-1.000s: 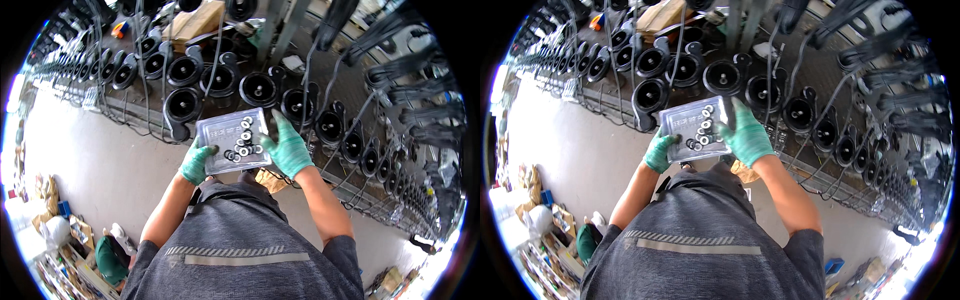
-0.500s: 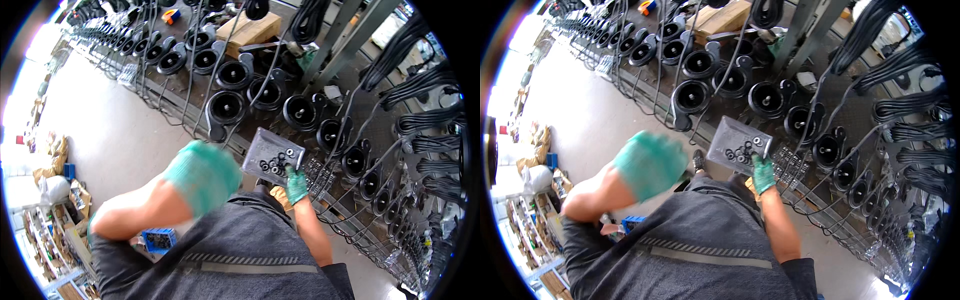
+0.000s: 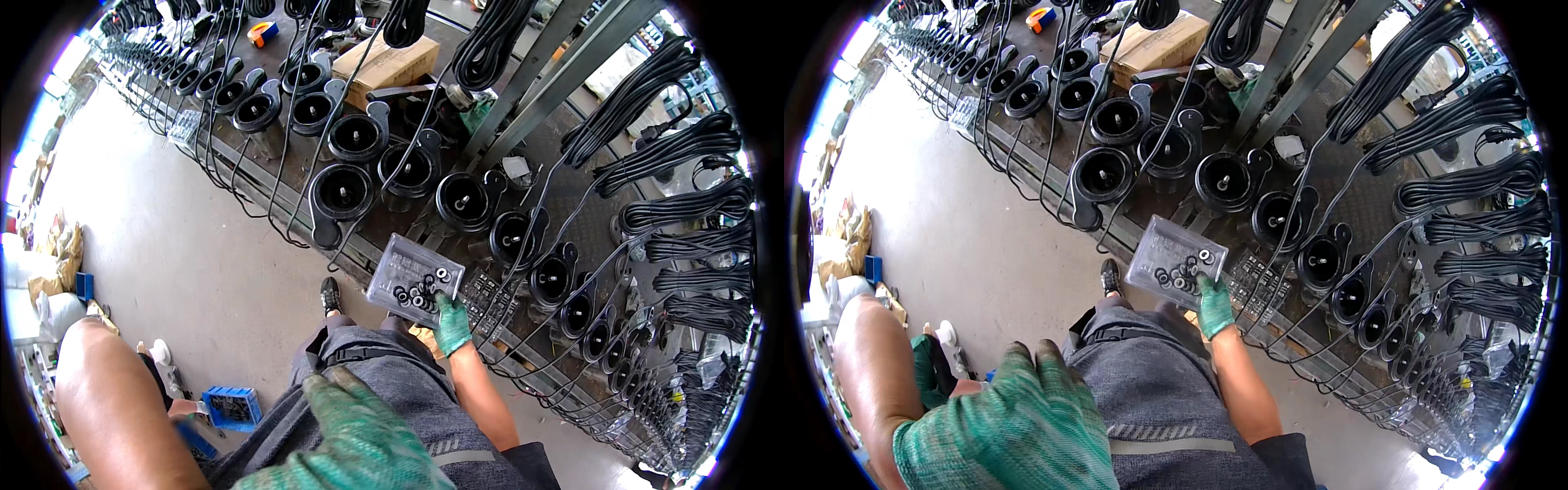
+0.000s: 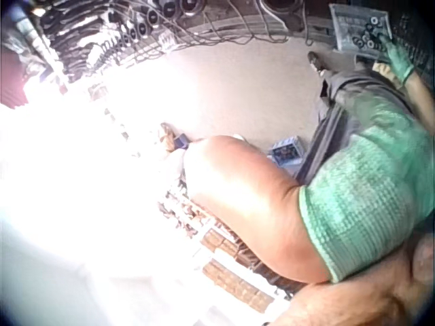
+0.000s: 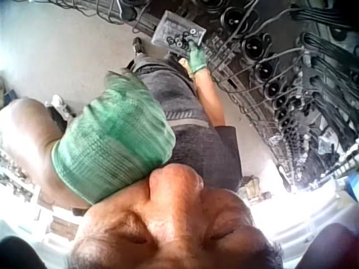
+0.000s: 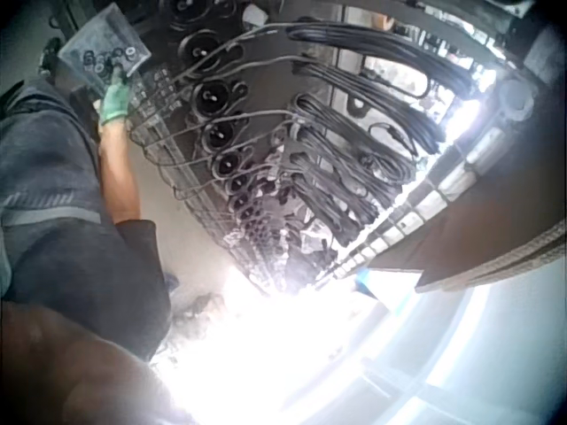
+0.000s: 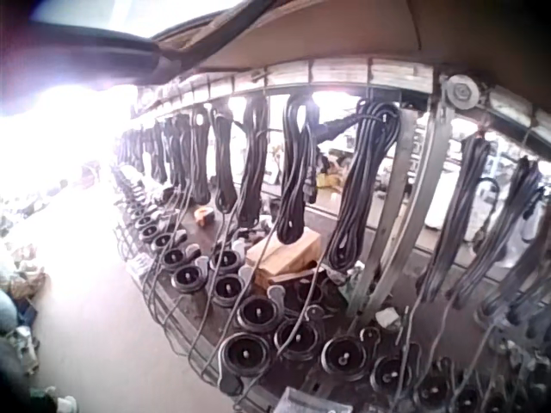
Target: The person stands at a workbench and repeatedly picks small black circular components from a clear plastic container. They place each component into the center of a black circular device mounted on a rack. The person continues this repetitive assembly process throughout the clip.
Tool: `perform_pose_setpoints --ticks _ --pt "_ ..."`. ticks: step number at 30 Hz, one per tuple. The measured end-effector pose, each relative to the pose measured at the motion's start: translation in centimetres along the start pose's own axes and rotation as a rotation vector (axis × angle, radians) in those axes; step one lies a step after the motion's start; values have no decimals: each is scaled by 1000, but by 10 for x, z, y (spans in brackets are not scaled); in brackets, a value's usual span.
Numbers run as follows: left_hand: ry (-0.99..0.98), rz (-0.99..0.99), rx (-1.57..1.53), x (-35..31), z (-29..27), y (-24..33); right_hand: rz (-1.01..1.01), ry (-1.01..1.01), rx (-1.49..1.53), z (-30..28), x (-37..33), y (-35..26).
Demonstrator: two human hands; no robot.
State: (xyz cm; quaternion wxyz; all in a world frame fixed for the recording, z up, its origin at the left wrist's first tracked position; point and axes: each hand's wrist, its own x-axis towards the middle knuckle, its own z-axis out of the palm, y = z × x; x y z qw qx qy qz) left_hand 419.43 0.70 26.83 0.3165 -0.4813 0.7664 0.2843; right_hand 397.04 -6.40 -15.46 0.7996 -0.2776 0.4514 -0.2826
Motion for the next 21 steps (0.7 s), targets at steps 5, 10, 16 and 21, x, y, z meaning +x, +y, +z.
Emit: perform_pose_setpoints --ticks 5,10,16,21 --pt "-4 25 -23 5 3 -3 25 -1 -53 -13 5 -2" --pt "-6 70 -34 10 2 -6 -45 19 -4 -22 9 9" --pt "-13 79 -42 14 3 -8 -43 -31 -14 -15 14 8" --pt "-29 92 -52 21 2 -15 64 -18 -68 -9 0 -12"
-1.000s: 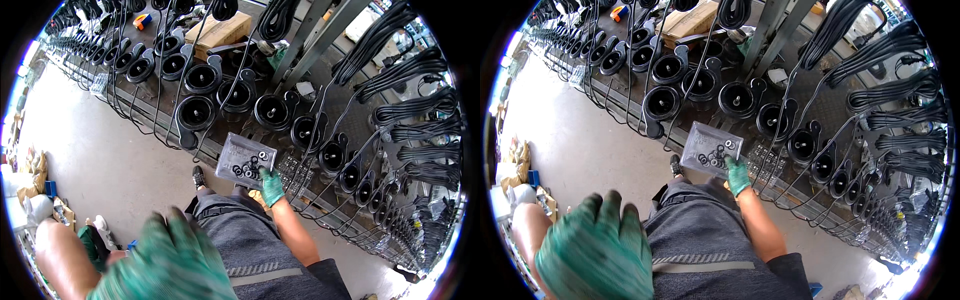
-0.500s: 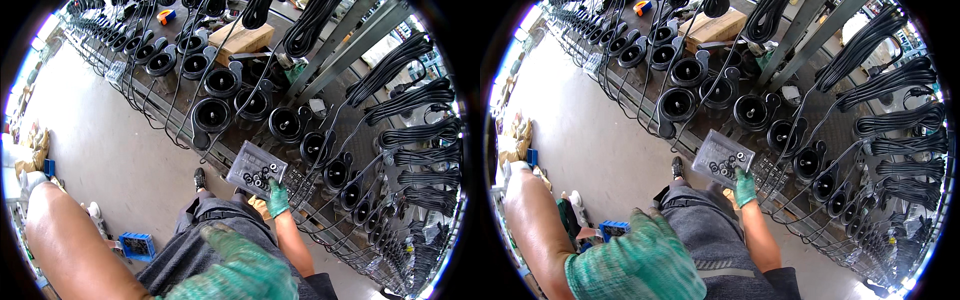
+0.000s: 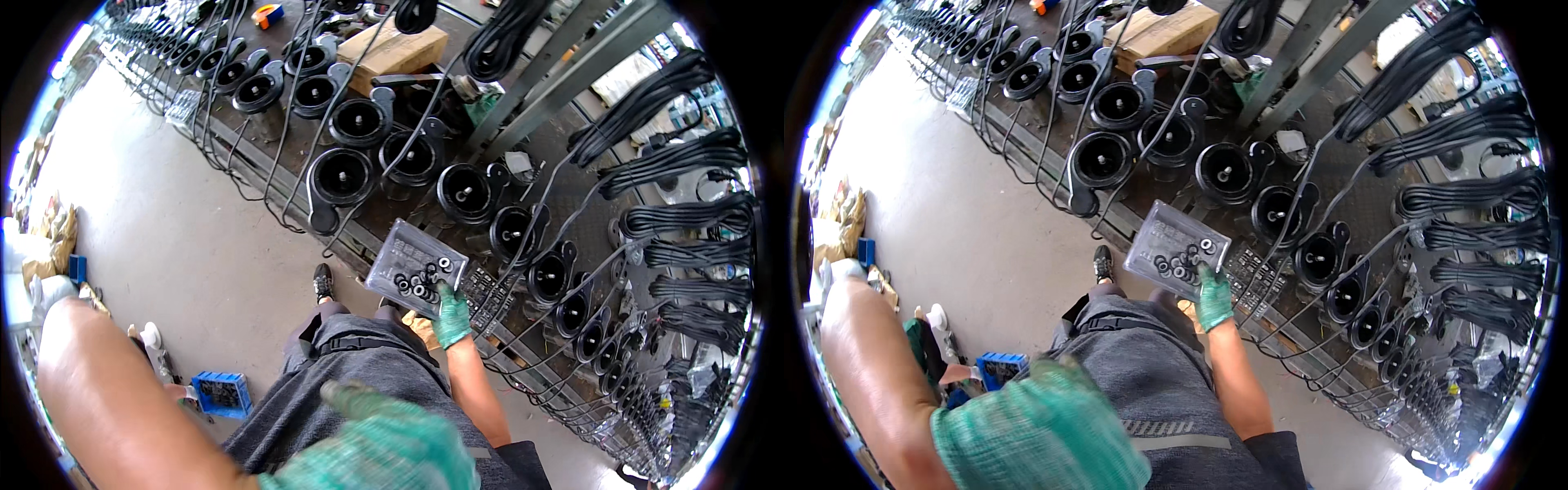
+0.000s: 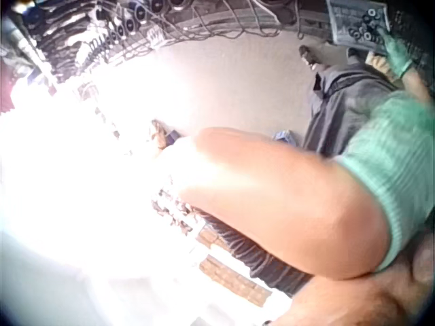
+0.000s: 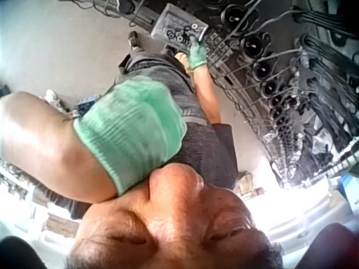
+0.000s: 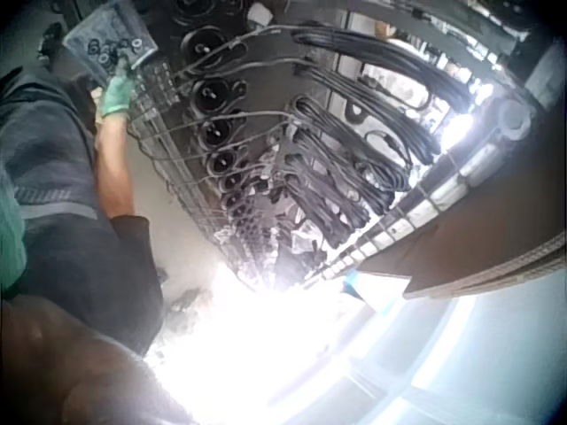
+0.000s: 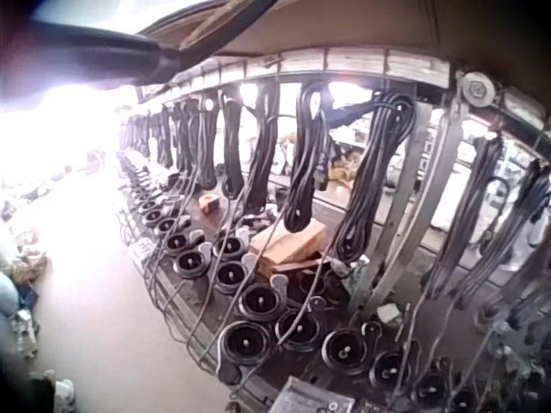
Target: The person stands at a workbench and repeatedly picks small black circular components from a clear plastic container. They place each component into the center of a black circular device mounted on a rack. The person continues this repetitive assembly process throughout the clip.
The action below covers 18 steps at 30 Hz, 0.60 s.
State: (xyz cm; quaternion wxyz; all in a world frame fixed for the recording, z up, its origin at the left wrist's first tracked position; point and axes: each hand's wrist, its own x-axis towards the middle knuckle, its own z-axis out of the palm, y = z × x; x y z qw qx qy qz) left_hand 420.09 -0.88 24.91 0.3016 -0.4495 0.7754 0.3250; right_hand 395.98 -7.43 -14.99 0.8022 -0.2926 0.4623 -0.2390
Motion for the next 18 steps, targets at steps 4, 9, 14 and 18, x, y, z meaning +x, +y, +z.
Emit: perform_pose_setpoints --ticks 4,9,14,18 --pt "-2 33 5 6 -2 -9 -97 20 -1 -2 3 6" --pt "-60 -96 -92 37 13 -50 -120 -57 -63 29 -16 -25" --pt "217 -425 -713 109 127 -129 -178 -122 -57 65 -53 -71" --pt "724 327 -2113 165 207 -96 -212 -138 -219 80 -63 -83"
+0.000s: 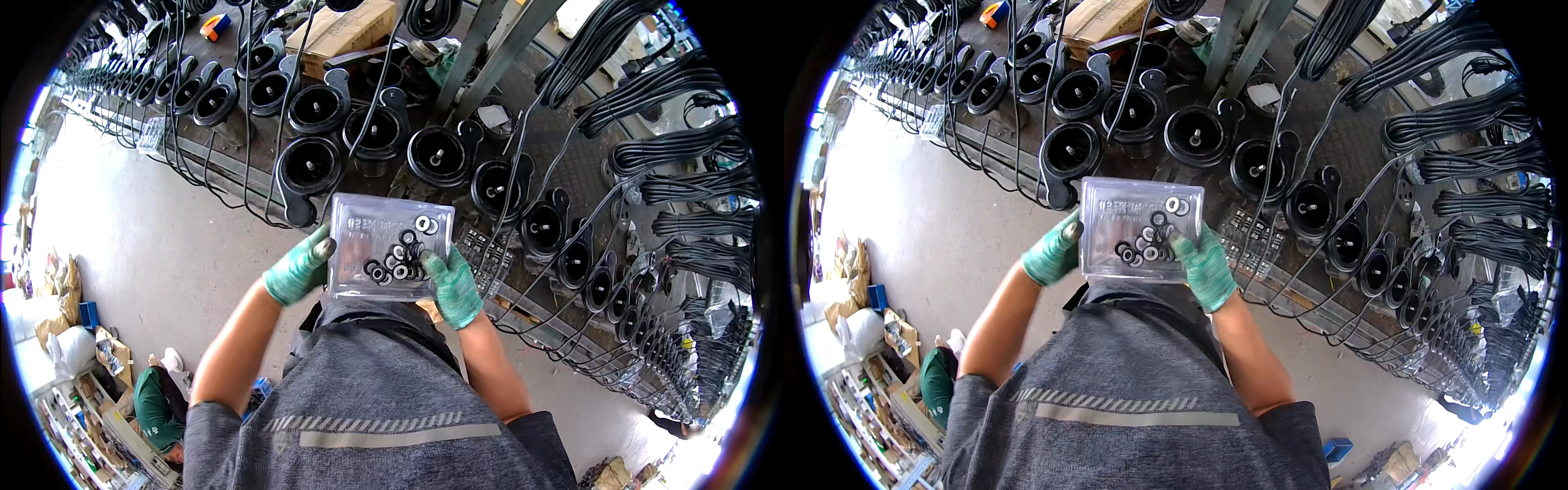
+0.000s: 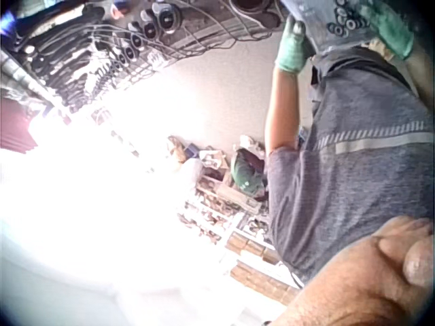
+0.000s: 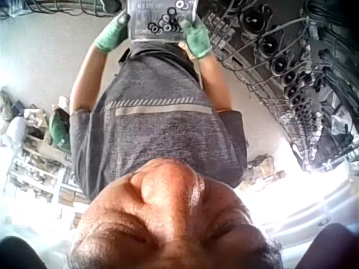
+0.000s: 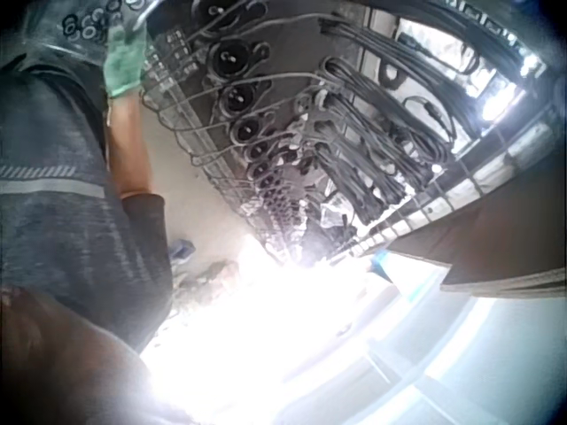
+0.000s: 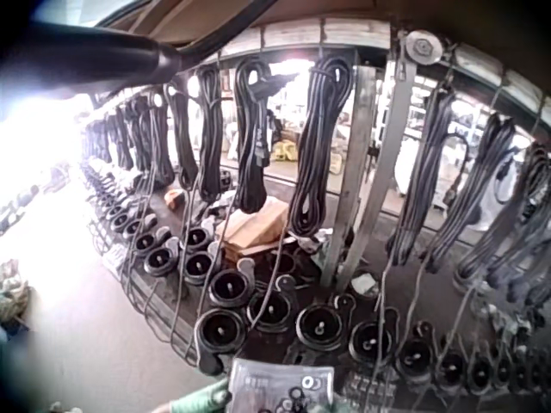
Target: The person stands at a workbench and repeatedly picks small black circular components from a clear plastic container. They place each component into the center of a black circular device mounted on a rack. The person continues this repetitive assembly process throughout the clip.
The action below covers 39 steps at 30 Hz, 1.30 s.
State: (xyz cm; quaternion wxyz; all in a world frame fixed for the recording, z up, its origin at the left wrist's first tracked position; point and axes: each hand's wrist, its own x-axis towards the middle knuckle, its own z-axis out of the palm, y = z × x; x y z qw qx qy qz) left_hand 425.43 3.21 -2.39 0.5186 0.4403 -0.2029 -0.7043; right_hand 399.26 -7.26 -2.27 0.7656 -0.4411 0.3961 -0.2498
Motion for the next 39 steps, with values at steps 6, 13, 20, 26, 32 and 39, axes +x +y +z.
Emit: perform_pose_setpoints --ticks 6,13,20,26,32,39 --pt "47 34 -325 5 10 -25 -15 75 -332 7 9 5" --pt "44 49 -353 -11 -4 -7 -896 -112 -1525 41 30 -73" --pt "18 -2 -285 -17 -37 7 -754 -306 -1766 64 56 -54" --pt "-36 -43 -271 -20 -69 25 -862 -149 -1788 92 68 -41" --pt "-91 -80 -303 -20 -99 44 -799 -36 -1817 127 77 -36" --pt "-23 -34 -298 -31 -125 65 -841 230 -1373 159 91 -64"
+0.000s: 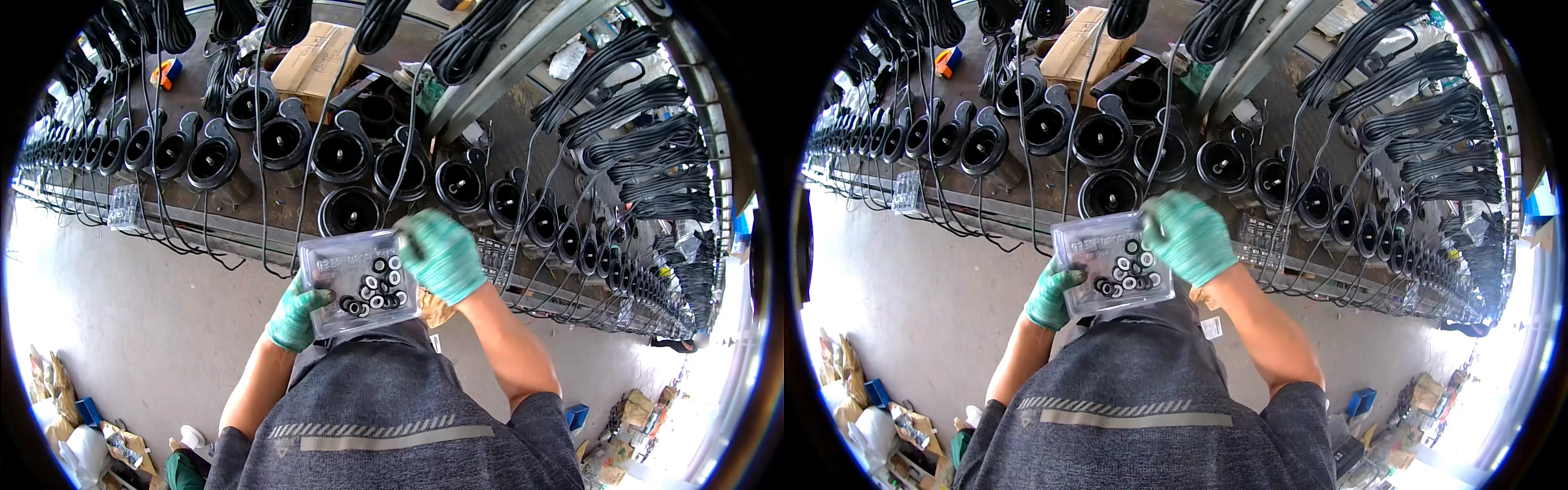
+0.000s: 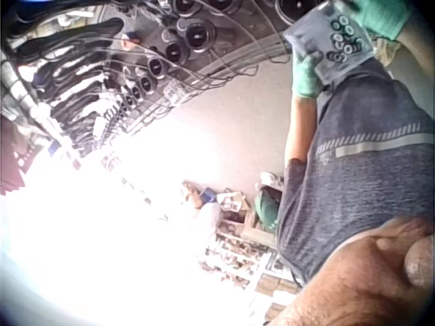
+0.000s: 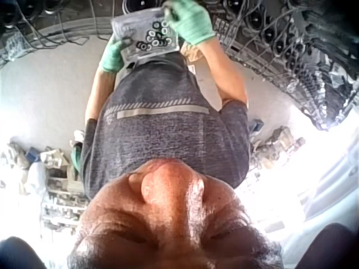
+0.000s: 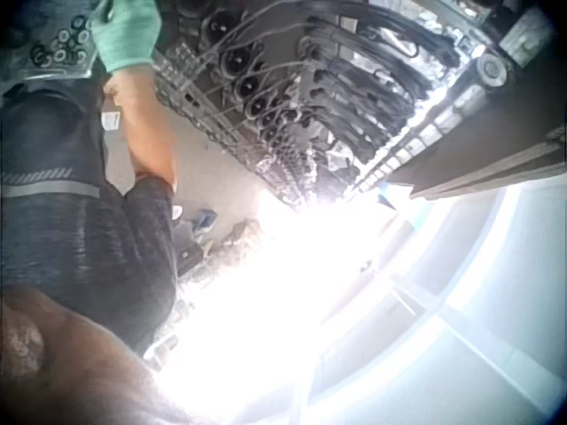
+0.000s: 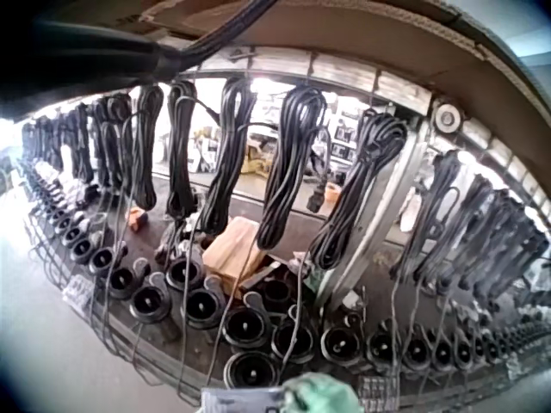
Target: The person stands at a workbench and repeatedly picks small black circular components from a clear plastic container. They place each component into the center of a black circular device mounted on a rack. The person continues this repetitive assembly process throughout the clip.
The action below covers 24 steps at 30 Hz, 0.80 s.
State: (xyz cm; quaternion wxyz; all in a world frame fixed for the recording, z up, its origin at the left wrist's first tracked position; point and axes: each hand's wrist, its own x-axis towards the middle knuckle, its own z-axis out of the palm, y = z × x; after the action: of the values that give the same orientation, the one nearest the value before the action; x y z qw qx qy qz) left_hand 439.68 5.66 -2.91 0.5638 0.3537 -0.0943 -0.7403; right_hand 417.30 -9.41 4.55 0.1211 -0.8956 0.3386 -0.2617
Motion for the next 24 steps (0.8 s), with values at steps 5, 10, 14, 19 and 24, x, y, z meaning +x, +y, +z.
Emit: perform_pose_setpoints --ticks 5,10,14,19,24 --pt "42 36 -60 -17 -12 17 290 261 47 14 35 61" --pt "166 107 -84 -31 -14 28 145 223 -206 75 34 120" --pt "240 152 -107 -35 -10 30 -13 175 -265 88 32 130" --pt "276 190 -109 -27 7 30 -94 56 -238 70 27 125" --pt "276 181 -96 -21 3 30 22 186 160 36 32 68"
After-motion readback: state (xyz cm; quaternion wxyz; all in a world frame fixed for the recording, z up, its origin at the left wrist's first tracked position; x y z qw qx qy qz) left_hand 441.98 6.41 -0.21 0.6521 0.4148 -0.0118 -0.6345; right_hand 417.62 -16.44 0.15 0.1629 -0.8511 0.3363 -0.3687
